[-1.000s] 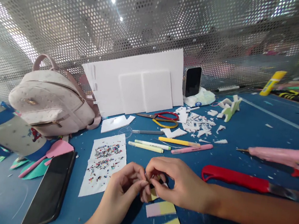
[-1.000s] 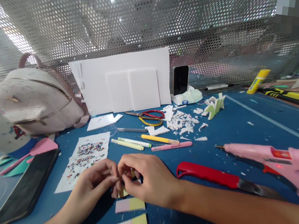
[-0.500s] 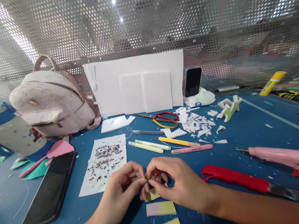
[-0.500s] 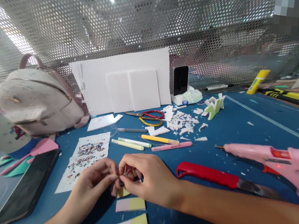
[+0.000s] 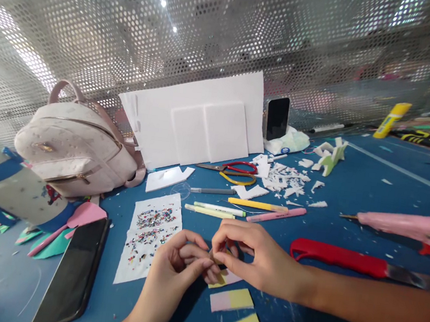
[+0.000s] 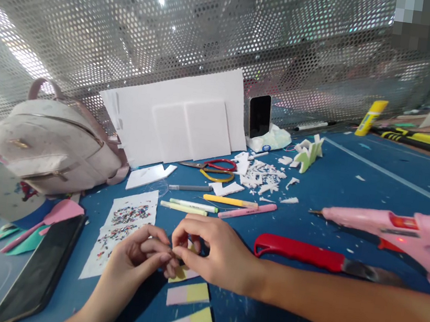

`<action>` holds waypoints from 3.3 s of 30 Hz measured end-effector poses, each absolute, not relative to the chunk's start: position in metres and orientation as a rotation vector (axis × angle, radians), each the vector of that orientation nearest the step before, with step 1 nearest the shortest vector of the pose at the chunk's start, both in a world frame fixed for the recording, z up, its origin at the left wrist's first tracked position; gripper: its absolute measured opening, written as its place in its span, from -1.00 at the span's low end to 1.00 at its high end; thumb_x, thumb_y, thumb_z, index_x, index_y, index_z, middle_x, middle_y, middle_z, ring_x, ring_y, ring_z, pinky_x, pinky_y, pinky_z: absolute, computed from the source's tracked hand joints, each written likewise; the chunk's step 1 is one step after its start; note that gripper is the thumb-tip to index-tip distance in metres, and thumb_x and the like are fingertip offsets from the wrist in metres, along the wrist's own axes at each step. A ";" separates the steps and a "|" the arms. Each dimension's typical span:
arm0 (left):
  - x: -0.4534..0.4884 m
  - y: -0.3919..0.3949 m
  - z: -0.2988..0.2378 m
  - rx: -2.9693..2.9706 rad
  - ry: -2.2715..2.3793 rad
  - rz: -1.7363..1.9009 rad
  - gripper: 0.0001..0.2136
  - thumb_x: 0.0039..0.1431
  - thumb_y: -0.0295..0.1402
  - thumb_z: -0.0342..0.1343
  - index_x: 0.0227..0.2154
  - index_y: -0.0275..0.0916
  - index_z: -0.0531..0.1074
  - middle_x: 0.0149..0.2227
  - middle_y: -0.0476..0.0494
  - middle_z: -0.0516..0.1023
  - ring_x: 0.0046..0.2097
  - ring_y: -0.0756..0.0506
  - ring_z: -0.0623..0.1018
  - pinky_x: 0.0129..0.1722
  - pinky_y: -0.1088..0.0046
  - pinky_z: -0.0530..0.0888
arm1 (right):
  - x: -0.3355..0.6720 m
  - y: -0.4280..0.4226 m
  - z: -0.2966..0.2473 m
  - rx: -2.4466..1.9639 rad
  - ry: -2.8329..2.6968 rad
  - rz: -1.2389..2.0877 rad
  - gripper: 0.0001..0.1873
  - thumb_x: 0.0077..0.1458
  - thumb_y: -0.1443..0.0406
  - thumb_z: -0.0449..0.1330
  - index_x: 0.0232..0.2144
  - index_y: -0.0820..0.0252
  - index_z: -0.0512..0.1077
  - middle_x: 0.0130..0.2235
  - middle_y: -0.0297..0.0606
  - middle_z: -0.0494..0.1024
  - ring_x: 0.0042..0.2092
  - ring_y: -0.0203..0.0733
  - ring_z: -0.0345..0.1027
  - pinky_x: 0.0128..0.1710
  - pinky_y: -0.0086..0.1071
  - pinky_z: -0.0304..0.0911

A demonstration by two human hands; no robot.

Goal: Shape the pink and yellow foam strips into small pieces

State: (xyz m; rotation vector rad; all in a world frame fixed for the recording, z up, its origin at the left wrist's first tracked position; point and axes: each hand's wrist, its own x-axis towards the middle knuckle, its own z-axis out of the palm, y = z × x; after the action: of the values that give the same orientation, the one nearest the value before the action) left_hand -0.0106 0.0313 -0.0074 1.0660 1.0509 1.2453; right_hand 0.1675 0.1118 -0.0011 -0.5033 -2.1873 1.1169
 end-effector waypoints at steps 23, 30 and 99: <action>-0.011 0.031 -0.005 1.058 1.145 1.213 -0.82 0.10 -0.31 0.31 -0.39 -0.33 0.48 -0.54 -0.14 0.65 -0.51 -0.07 0.64 -0.41 0.44 0.59 | 0.170 0.110 -0.001 -0.405 -2.225 1.059 -0.92 0.15 0.43 0.16 -0.35 0.20 0.43 -0.35 -0.34 0.41 -0.40 -0.35 0.23 -0.39 -0.46 0.20; -0.011 0.031 -0.006 1.032 1.205 1.205 -0.78 0.07 -0.27 0.33 -0.38 -0.35 0.50 -0.53 -0.17 0.66 -0.48 -0.13 0.65 -0.39 0.36 0.60 | 0.170 0.110 -0.001 -0.462 -2.246 1.022 -0.92 0.15 0.43 0.15 -0.34 0.20 0.43 -0.34 -0.33 0.42 -0.40 -0.35 0.22 -0.39 -0.45 0.19; -0.008 0.027 -0.002 1.292 1.310 1.146 -0.90 0.17 -0.37 0.20 -0.40 -0.29 0.46 -0.52 -0.05 0.55 -0.47 0.02 0.55 -0.42 0.57 0.51 | 0.169 0.110 -0.004 -0.457 -2.292 0.915 -0.91 0.13 0.45 0.16 -0.33 0.18 0.40 -0.33 -0.38 0.41 -0.36 -0.37 0.25 -0.37 -0.49 0.15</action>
State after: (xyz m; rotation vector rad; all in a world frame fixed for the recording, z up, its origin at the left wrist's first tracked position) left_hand -0.0077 0.0268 -0.0022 1.2923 1.3102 1.1456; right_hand 0.1692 0.1101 -0.0042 -0.4574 -2.2921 0.9147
